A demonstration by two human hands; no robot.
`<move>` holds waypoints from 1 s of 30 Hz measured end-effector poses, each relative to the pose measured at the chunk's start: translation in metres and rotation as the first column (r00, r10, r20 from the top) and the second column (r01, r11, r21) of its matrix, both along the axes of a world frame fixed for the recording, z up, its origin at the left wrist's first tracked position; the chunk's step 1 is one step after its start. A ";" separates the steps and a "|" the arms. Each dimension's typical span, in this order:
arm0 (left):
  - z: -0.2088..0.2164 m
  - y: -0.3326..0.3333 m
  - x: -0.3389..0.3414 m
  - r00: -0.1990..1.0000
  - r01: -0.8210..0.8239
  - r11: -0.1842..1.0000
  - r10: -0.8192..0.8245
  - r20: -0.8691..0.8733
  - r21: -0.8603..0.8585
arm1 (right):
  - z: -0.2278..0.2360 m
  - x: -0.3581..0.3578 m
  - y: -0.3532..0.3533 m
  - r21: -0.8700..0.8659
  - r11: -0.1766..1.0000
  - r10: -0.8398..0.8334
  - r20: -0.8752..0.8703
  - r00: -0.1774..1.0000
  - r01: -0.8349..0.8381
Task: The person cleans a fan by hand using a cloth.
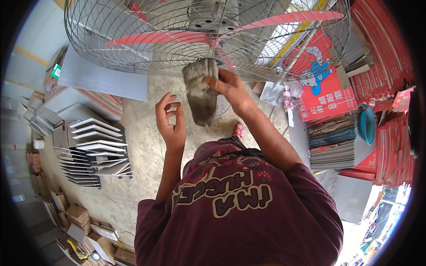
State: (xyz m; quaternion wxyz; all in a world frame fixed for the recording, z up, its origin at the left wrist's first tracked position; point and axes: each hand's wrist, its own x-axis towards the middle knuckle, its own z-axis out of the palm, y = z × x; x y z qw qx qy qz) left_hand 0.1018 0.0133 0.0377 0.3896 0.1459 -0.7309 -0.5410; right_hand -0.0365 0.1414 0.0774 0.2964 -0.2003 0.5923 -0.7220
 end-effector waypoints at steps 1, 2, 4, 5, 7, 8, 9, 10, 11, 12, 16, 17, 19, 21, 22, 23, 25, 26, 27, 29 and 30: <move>-0.002 0.000 0.001 1.000 0.005 1.000 -0.005 0.018 -0.001 | 0.001 -0.007 -0.002 -0.030 0.999 -0.030 0.044 0.999 0.032; -0.004 0.000 0.003 0.999 0.010 1.000 -0.010 0.036 -0.002 | 0.002 -0.013 -0.004 -0.059 0.996 -0.059 0.088 0.994 0.064; -0.006 0.003 0.005 0.998 0.022 0.999 -0.026 0.065 0.046 | 0.000 -0.022 -0.004 -0.063 0.993 -0.090 0.082 0.993 0.095; -0.008 0.004 0.006 0.996 0.025 0.997 -0.031 0.082 0.072 | -0.002 -0.022 0.000 -0.081 0.989 -0.116 0.101 0.988 0.124; -0.015 0.002 0.005 0.996 0.040 0.994 -0.048 0.071 0.103 | -0.008 -0.018 0.009 -0.115 0.976 -0.169 0.140 0.976 0.185; -0.018 0.002 0.005 0.996 0.047 0.991 -0.055 0.066 0.122 | -0.014 -0.018 0.016 -0.153 0.953 -0.229 0.204 0.952 0.262; -0.020 0.001 0.005 0.996 0.054 0.989 -0.063 0.061 0.140 | -0.018 -0.019 0.024 -0.158 0.948 -0.243 0.201 0.949 0.276; -0.023 0.000 0.004 0.996 0.061 0.989 -0.069 0.054 0.138 | -0.023 -0.022 0.033 -0.163 0.943 -0.258 0.197 0.946 0.291; -0.026 0.000 0.001 0.996 0.075 0.988 -0.082 0.046 0.136 | -0.028 -0.025 0.043 -0.167 0.935 -0.279 0.193 0.941 0.312; -0.028 -0.001 -0.001 0.995 0.084 0.988 -0.090 0.038 0.132 | -0.035 -0.029 0.050 -0.158 0.932 -0.293 0.202 0.935 0.326; -0.027 0.000 -0.002 0.991 0.102 0.976 -0.116 0.060 0.192 | -0.054 -0.036 0.077 -0.179 0.893 -0.378 0.198 0.905 0.412; -0.030 0.000 -0.003 0.991 0.112 0.977 -0.123 0.051 0.184 | -0.057 -0.036 0.078 -0.179 0.888 -0.387 0.212 0.898 0.425; -0.035 0.001 -0.002 0.989 0.127 0.974 -0.138 0.046 0.189 | -0.065 -0.033 0.079 -0.177 0.877 -0.402 0.240 0.883 0.447; -0.038 0.004 0.001 0.987 0.139 0.968 -0.153 0.053 0.210 | -0.053 -0.023 0.069 -0.154 0.905 -0.371 0.173 0.912 0.397; -0.039 0.006 0.001 0.985 0.142 0.967 -0.158 0.062 0.211 | -0.049 -0.021 0.063 -0.141 0.924 -0.341 0.121 0.932 0.356; -0.040 0.007 0.003 0.984 0.143 0.966 -0.162 0.073 0.213 | -0.039 -0.018 0.054 -0.125 0.942 -0.306 0.070 0.949 0.313; -0.037 0.011 0.004 0.980 0.142 0.963 -0.170 0.106 0.230 | -0.020 -0.013 0.034 -0.154 0.952 -0.260 0.041 0.965 0.263; -0.032 0.015 0.005 0.977 0.137 0.960 -0.172 0.126 0.246 | -0.014 -0.014 0.025 -0.172 0.959 -0.222 0.033 0.975 0.224; -0.028 0.017 0.006 0.974 0.131 0.957 -0.174 0.147 0.259 | -0.007 -0.015 0.016 -0.191 0.964 -0.183 0.024 0.983 0.184; -0.029 0.020 0.006 0.977 0.144 0.956 -0.179 0.116 0.256 | 0.005 -0.018 0.005 -0.210 0.962 -0.175 0.028 0.984 0.177; -0.033 0.019 0.006 0.978 0.136 0.958 -0.171 0.121 0.254 | 0.008 -0.020 0.002 -0.225 0.958 -0.174 0.031 0.984 0.176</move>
